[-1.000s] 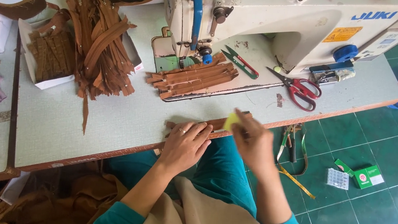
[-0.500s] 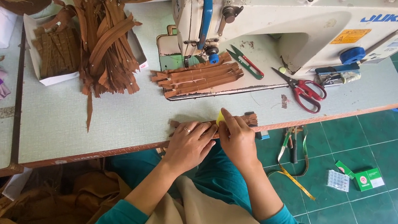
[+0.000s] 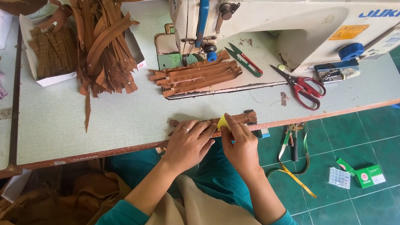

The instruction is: Marking a series of zippers with a chalk marker using a wooden guide for consistent placement.

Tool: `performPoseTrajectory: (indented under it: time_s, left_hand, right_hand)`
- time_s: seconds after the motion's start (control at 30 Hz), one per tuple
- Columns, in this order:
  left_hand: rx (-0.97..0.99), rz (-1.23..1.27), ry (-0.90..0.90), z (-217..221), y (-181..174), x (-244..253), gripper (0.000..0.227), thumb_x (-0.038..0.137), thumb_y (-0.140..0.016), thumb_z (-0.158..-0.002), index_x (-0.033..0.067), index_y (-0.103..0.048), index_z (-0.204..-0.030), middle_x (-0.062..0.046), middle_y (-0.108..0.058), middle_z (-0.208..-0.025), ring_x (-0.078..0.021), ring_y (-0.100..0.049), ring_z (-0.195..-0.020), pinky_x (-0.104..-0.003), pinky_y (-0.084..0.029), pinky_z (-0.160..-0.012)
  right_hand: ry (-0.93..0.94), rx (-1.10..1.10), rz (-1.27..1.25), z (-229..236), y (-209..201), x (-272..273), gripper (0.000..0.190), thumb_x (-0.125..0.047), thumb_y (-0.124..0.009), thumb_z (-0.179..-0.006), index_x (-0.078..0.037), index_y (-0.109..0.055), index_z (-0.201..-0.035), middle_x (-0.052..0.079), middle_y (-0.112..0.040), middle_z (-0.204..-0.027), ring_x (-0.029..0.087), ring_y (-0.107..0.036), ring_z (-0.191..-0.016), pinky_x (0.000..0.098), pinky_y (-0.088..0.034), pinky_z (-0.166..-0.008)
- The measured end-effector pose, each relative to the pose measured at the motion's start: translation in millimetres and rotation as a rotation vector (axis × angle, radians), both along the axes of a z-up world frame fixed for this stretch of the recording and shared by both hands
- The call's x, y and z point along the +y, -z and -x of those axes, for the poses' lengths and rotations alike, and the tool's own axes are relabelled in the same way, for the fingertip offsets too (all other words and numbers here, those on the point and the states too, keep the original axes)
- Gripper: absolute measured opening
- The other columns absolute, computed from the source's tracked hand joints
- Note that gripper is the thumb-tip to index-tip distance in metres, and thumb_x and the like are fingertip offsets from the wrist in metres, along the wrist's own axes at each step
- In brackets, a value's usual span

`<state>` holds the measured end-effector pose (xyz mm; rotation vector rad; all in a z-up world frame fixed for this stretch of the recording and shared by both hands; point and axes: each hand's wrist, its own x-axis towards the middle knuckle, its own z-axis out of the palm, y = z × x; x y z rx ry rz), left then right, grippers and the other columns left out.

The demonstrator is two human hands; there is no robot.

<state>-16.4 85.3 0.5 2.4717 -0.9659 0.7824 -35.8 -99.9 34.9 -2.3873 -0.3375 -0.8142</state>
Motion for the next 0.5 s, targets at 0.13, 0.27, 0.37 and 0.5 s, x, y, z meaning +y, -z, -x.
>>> performPoseTrajectory:
  time_s: [0.13,0.27,0.37,0.5]
  left_hand:
    - [0.018,-0.011,0.003,0.8,-0.2,0.7,0.034,0.037,-0.062,-0.099,0.0243,-0.071,-0.129,-0.006,-0.069,-0.119,-0.0255,-0.065,-0.116,-0.043,-0.054,-0.093]
    - [0.013,-0.025,-0.003,0.1,5.3,0.2,0.034,0.039,-0.061,-0.100,0.0263,-0.070,-0.130,-0.006,-0.070,-0.119,-0.0257,-0.065,-0.115,-0.044,-0.055,-0.094]
    - [0.009,-0.034,0.000,-0.5,3.3,0.7,0.035,0.040,-0.059,-0.101,0.0257,-0.069,-0.131,-0.006,-0.069,-0.120,-0.0255,-0.065,-0.116,-0.044,-0.055,-0.094]
    - [0.028,0.006,-0.008,2.3,-2.1,-0.3,0.037,0.040,-0.061,-0.099,0.0209,-0.069,-0.130,-0.006,-0.070,-0.120,-0.0244,-0.066,-0.114,-0.041,-0.054,-0.096]
  right_hand:
    - [-0.014,0.014,0.021,-0.5,-3.9,3.5,0.035,-0.002,-0.071,-0.092,-0.001,-0.072,-0.127,0.017,-0.070,-0.081,0.027,-0.070,-0.059,0.0349,-0.058,-0.046]
    - [-0.062,0.166,0.005,1.4,-23.0,-1.7,0.036,0.001,-0.071,-0.087,-0.004,-0.074,-0.123,0.016,-0.072,-0.081,0.027,-0.071,-0.058,0.0343,-0.058,-0.046]
    - [-0.081,0.289,0.072,6.0,-41.7,-9.6,0.044,0.001,-0.066,-0.083,-0.008,-0.072,-0.126,0.015,-0.070,-0.077,0.030,-0.071,-0.057,0.0385,-0.057,-0.045]
    - [-0.066,0.664,0.380,9.2,-60.0,-11.9,0.059,-0.006,-0.054,-0.079,-0.010,-0.067,-0.136,0.016,-0.076,-0.089,0.025,-0.075,-0.062,0.0282,-0.057,-0.050]
